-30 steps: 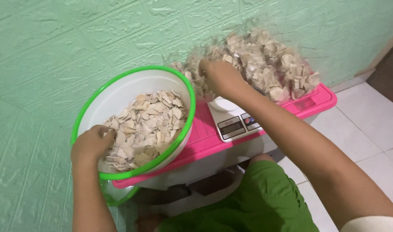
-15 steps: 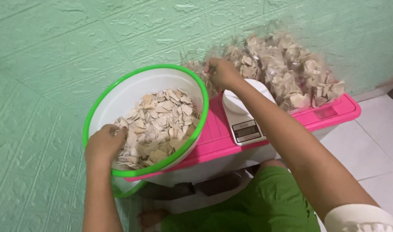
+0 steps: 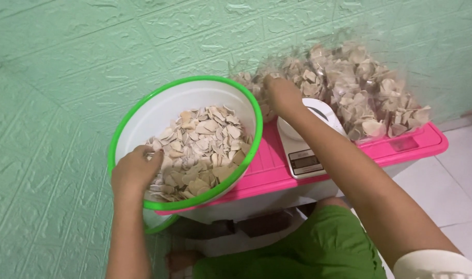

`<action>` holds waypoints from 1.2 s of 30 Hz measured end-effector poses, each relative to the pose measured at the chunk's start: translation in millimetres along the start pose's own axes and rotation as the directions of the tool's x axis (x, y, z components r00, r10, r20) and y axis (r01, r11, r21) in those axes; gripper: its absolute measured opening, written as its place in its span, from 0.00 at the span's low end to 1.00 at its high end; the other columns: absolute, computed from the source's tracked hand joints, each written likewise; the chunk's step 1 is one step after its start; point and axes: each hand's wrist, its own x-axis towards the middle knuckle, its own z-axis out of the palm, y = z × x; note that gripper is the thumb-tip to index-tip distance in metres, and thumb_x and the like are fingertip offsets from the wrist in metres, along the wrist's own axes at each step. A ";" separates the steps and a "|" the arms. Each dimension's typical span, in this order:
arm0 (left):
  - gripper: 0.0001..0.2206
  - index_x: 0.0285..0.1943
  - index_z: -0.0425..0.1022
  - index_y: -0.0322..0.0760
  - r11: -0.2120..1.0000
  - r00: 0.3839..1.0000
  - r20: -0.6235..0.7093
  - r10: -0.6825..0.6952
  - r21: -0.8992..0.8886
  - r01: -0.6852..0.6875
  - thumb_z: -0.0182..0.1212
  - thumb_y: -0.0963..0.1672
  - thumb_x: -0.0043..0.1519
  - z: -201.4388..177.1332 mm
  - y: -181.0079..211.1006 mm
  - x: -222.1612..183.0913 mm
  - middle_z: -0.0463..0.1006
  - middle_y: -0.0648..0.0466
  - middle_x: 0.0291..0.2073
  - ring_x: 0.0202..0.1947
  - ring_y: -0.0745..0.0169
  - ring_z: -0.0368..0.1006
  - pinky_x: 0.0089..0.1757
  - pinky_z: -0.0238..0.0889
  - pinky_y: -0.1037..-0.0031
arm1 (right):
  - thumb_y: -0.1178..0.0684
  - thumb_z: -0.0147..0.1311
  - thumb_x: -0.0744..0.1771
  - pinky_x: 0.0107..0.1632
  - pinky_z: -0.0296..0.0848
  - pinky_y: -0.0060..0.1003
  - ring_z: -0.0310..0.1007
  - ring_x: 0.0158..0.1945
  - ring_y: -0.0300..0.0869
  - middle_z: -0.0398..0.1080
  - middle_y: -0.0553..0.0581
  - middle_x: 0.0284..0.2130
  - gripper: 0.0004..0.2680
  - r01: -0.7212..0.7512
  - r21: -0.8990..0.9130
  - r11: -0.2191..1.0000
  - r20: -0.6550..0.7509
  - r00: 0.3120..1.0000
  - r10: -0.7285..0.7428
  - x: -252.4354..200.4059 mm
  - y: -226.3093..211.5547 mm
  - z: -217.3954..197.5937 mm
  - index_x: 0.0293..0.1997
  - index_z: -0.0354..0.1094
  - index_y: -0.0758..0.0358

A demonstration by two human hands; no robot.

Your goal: The person scoops dried fruit slices from a large green-rimmed bowl into small clear plastic bags using a metal spoon. After filling each bag, the person places it on a digital scale to check the weight, then sets the bag aside. The process is repeated multiple times.

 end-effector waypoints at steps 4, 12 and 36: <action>0.24 0.61 0.79 0.38 1.000 1.000 0.007 -0.008 0.008 0.008 0.52 0.54 0.63 0.1 0.4 -2.2 0.81 0.36 0.50 0.57 0.30 0.74 0.54 0.64 0.47 | 0.59 0.62 0.64 0.47 0.79 0.55 0.79 0.46 0.60 0.76 0.68 0.40 0.13 0.005 -0.038 0.999 0.050 0.999 -0.003 8.7 12.3 7.7 0.54 0.72 0.65; 0.23 0.60 0.79 0.40 1.000 1.000 -0.009 -0.005 0.031 0.006 0.52 0.53 0.63 1.0 0.2 -0.1 0.82 0.37 0.50 0.56 0.31 0.74 0.54 0.65 0.48 | 0.61 0.56 0.66 0.45 0.78 0.57 0.79 0.46 0.63 0.75 0.72 0.42 0.11 -0.010 0.034 0.999 0.008 1.000 0.009 -2.6 10.3 -6.8 0.55 0.73 0.65; 0.09 0.46 0.78 0.39 0.848 0.568 -0.820 -0.067 -0.347 -0.401 0.52 0.40 0.61 59.4 -147.7 -1.2 0.79 0.52 0.40 0.41 0.55 0.73 0.40 0.68 0.67 | 0.59 0.43 0.71 0.47 0.64 0.55 0.70 0.49 0.62 0.72 0.68 0.46 0.09 0.773 0.057 0.632 -0.303 0.616 -0.727 -54.6 -155.7 -91.3 0.55 0.66 0.69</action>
